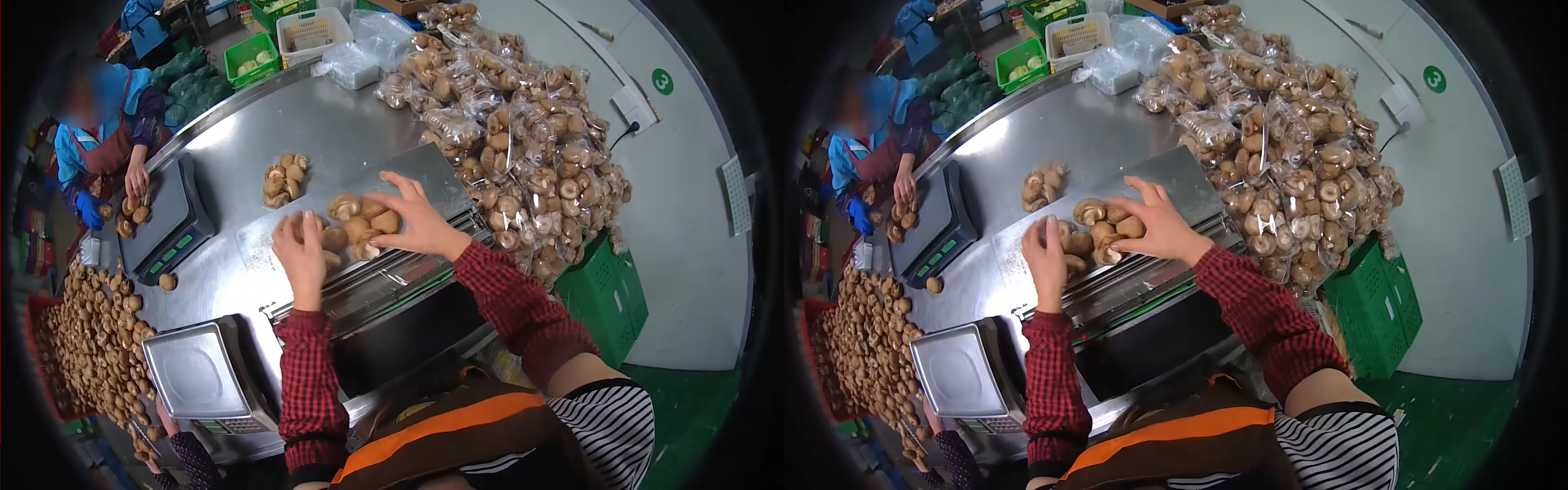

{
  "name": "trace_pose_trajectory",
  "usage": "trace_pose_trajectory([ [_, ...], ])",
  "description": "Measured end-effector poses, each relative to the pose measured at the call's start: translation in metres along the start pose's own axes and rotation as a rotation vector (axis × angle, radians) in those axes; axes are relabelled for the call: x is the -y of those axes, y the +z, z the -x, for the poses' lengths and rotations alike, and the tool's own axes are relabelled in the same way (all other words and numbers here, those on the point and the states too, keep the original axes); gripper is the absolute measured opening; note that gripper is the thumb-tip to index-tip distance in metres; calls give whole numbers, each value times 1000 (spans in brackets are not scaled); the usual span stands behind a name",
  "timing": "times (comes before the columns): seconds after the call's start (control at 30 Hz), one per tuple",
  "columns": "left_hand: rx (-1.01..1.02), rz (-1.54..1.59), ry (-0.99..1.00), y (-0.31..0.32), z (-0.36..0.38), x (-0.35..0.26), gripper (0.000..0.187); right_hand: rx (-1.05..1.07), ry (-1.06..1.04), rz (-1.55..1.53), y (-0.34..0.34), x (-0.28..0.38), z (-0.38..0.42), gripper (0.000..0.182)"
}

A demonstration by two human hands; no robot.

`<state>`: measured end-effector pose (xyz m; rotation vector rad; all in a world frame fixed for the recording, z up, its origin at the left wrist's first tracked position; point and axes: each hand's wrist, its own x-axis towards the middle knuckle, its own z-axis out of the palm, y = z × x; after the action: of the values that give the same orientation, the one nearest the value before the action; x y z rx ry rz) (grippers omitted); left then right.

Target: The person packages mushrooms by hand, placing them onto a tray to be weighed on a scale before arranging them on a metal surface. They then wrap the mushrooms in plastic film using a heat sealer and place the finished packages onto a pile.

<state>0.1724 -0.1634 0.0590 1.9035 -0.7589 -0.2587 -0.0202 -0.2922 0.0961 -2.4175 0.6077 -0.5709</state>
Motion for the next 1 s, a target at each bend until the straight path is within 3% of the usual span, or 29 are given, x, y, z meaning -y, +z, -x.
trace_pose_trajectory([
  [0.07, 81, 23, 52, -11, -23, 0, 38, -112, -213, 78, 0, 7, 1, 41],
  [0.1, 75, 20, 53, -12, -33, 0, 38, -113, -219, 74, 4, 8, 2, 41],
  [0.17, 295, 114, -4, -15, -47, -5, 41, -89, -223, 74, 9, 12, 6, 34],
  [0.2, 302, -9, 127, -14, -52, -8, 43, -90, -232, 37, 10, 13, 6, 27],
  [0.23, 299, -10, 126, -13, -54, -14, 43, -90, -235, 35, 8, 13, 4, 27],
  [0.33, 589, -4, 92, -12, -56, -24, 47, -179, -213, -100, -3, 20, -5, 22],
  [0.43, 529, 159, -16, -15, -57, -15, 48, -338, -226, -154, -5, 27, -18, 24],
  [0.5, 462, 184, 11, -21, -56, -4, 47, -412, -344, -29, -2, 29, -26, 27],
  [0.57, 340, 417, 39, -33, -48, 4, 40, -252, -447, 88, 16, 15, -25, 30],
  [0.63, 368, 437, 12, -50, -33, 11, 44, -133, -523, 112, 19, 8, -20, 31],
  [0.7, 354, 259, 161, -63, -17, 14, 71, -73, -441, 51, 11, 13, -13, 28],
  [0.73, 382, 156, 162, -69, -9, 11, 102, -68, -439, 49, 7, 10, -13, 28],
  [0.77, 390, 41, 248, -74, -4, 11, 121, -126, -359, 35, 1, 4, -19, 31],
  [0.83, 362, -182, 434, -72, 1, 9, 134, -189, -282, 27, -4, -14, -36, 35],
  [0.93, 408, -207, 520, -53, -12, 13, 140, 11, -47, -334, 20, -44, -51, 59],
  [1.0, 456, -143, 514, -33, -21, 14, 131, 78, -74, -244, 36, -31, -49, 62],
])
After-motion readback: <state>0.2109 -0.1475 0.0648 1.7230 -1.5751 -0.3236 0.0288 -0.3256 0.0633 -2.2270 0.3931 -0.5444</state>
